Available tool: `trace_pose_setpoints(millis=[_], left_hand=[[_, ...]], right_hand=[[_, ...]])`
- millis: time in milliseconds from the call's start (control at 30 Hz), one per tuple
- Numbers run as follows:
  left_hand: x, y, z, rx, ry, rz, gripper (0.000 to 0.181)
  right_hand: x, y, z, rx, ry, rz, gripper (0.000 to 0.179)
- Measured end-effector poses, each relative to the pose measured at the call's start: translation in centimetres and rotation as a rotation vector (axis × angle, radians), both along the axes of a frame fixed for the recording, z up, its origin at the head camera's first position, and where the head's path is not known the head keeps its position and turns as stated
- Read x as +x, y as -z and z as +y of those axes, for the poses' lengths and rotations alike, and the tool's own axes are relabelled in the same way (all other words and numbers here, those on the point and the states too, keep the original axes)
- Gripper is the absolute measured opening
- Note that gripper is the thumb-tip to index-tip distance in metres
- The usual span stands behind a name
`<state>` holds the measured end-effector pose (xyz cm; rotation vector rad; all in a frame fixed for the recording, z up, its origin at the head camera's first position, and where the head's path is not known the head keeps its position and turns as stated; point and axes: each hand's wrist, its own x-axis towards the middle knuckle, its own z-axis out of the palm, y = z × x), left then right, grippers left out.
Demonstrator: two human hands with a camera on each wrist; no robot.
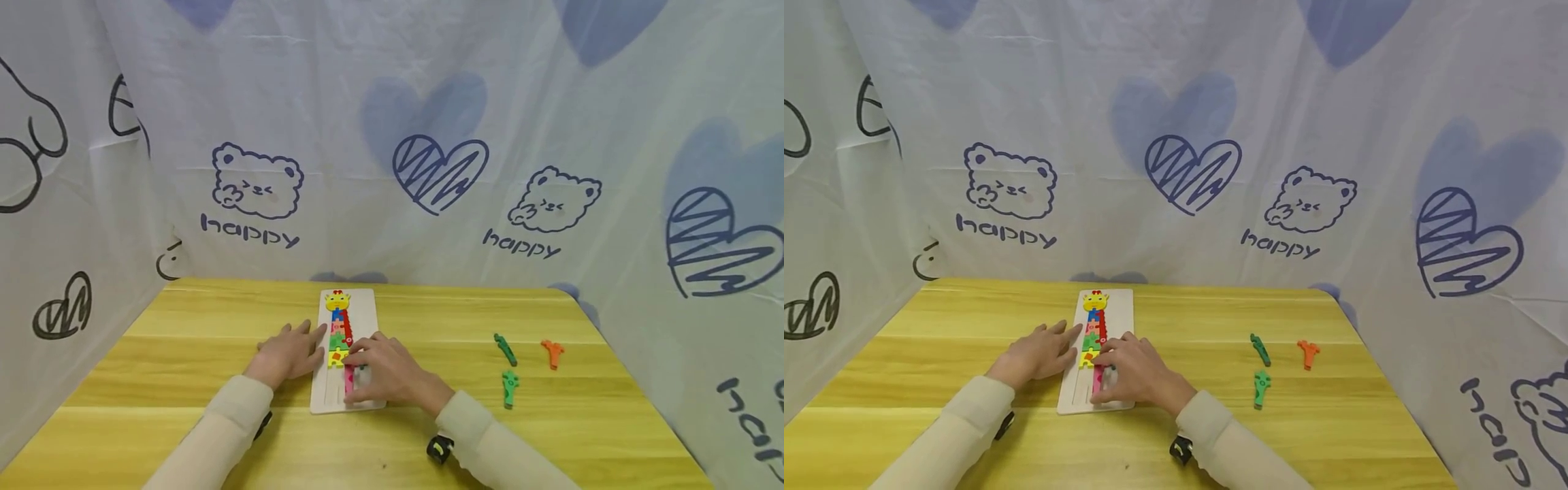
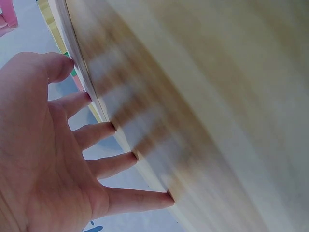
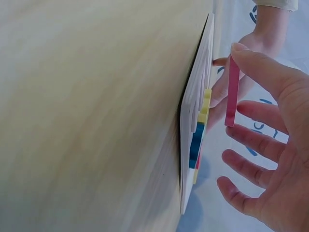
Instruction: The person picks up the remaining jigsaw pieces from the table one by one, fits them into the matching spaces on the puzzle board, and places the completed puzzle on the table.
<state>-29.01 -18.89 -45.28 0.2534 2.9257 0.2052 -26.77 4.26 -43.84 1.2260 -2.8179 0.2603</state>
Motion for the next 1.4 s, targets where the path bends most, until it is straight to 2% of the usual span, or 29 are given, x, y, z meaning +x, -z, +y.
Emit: trace_pose_setpoints(millis=[233,500,833,1400], left_hand=[[0.0,0.0,0.0,0.006,0.008,-0.004,0.06],[0.1,-0.1,0.1,0.001,0.007,0.002,0.06],[0.0,-0.2,0.1,-0.005,0.005,0.003,0.06],[-0.1,-0.3,0.2,0.004,0.007,0.003,0.059]], right_hand=[[0.1,0.2,-0.6,0.003,-0.007,-0.028,0.064],[0.2,0.4,-1.7,0.048,-0.037,0.019,0.063],[0.2,0.6,-2.6,0.047,-0.029,-0.011,0.063],[0.1,0.7,-3.2,0.055,-0.014,0.004,0.058]])
